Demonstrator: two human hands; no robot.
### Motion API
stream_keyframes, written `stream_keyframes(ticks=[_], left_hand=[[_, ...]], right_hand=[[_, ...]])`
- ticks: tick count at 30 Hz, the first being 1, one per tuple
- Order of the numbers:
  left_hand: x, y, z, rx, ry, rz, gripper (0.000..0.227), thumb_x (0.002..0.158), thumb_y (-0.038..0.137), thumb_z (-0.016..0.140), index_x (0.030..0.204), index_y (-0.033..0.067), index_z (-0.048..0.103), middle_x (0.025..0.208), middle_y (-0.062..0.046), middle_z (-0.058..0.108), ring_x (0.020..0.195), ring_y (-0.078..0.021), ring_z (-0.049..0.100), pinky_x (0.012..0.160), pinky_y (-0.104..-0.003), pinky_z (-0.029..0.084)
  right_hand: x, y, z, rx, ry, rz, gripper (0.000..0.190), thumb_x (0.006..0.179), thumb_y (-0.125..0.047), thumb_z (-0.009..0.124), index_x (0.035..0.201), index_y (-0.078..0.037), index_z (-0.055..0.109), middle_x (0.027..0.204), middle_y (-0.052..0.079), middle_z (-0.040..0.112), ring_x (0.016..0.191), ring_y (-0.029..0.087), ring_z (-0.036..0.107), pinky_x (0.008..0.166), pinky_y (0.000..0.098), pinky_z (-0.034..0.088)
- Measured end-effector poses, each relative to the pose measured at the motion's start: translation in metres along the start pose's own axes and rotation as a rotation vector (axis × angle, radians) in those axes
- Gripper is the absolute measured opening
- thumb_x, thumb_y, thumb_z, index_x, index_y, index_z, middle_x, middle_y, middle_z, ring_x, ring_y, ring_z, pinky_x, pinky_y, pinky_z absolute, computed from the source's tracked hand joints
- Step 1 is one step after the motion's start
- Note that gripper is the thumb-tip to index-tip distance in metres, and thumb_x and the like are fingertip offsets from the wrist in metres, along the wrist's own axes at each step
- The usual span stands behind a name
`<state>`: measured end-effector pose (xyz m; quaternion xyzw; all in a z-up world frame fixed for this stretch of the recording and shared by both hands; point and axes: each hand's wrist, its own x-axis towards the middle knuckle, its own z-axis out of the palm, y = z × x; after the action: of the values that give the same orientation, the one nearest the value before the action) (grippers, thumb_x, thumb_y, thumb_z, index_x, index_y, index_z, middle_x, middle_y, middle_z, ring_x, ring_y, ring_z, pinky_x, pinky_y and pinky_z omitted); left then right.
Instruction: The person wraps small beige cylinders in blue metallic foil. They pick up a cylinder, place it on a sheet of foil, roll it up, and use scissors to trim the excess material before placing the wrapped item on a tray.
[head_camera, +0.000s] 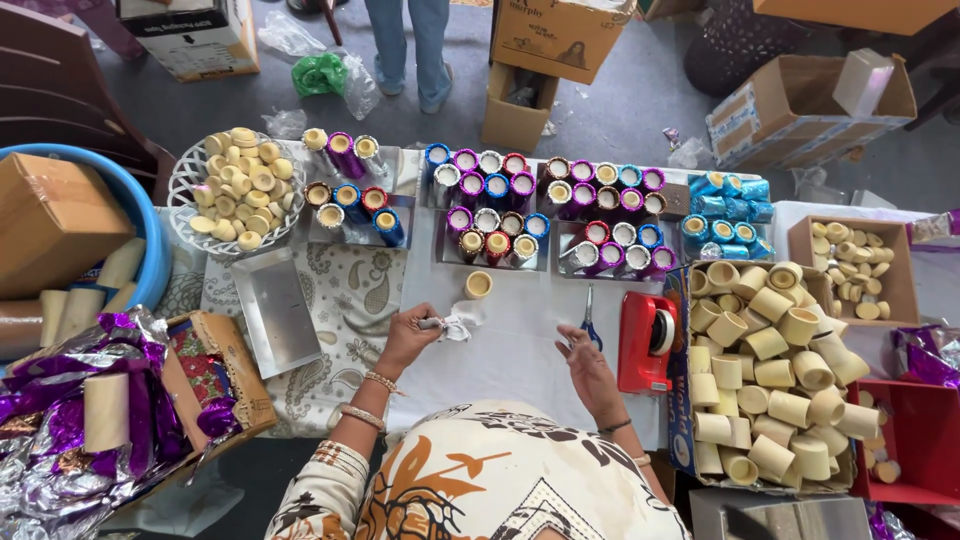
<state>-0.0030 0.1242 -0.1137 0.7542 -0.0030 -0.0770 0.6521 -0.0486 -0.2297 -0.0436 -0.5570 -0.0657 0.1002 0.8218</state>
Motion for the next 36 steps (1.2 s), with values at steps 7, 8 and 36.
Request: stream_keyframes(ticks=[7,8,36], left_hand=[[-0.01,-0.022,-0.012,0.373,0.161,0.071,0.015,0.074,0.003,0.077,0.082,0.0012,0.064,0.067,-0.007,0.064,0.057,-0.0149,0.06,0.056,-0.031,0.048],[-0.01,-0.03,-0.016,0.372,0.162,0.072,0.015,0.074,0.003,0.077,0.082,0.0012,0.064,0.067,-0.007,0.064,0.057,-0.0149,0.06,0.056,-0.031,0.048],[-0.04,0.036,0.04,-0.337,0.054,0.185,0.009,0.088,-0.003,0.072,0.094,-0.0009,0.068,0.093,-0.005,0.069,0.085,-0.0088,0.068,0.076,-0.025,0.057]], right_hand=[[-0.002,0.034,-0.062,0.596,0.159,-0.007,0.035,0.12,-0.037,0.05,0.098,-0.01,0.056,0.085,-0.002,0.054,0.077,0.011,0.053,0.064,0.0269,0.046],[-0.003,0.033,-0.079,0.595,0.157,-0.008,0.035,0.12,-0.037,0.05,0.098,-0.01,0.056,0.085,-0.002,0.054,0.077,0.011,0.053,0.064,0.0269,0.046],[0.049,0.087,0.07,-0.344,-0.452,0.573,0.03,0.106,-0.029,0.044,0.113,-0.009,0.064,0.084,-0.001,0.058,0.07,0.01,0.052,0.062,0.026,0.044]])
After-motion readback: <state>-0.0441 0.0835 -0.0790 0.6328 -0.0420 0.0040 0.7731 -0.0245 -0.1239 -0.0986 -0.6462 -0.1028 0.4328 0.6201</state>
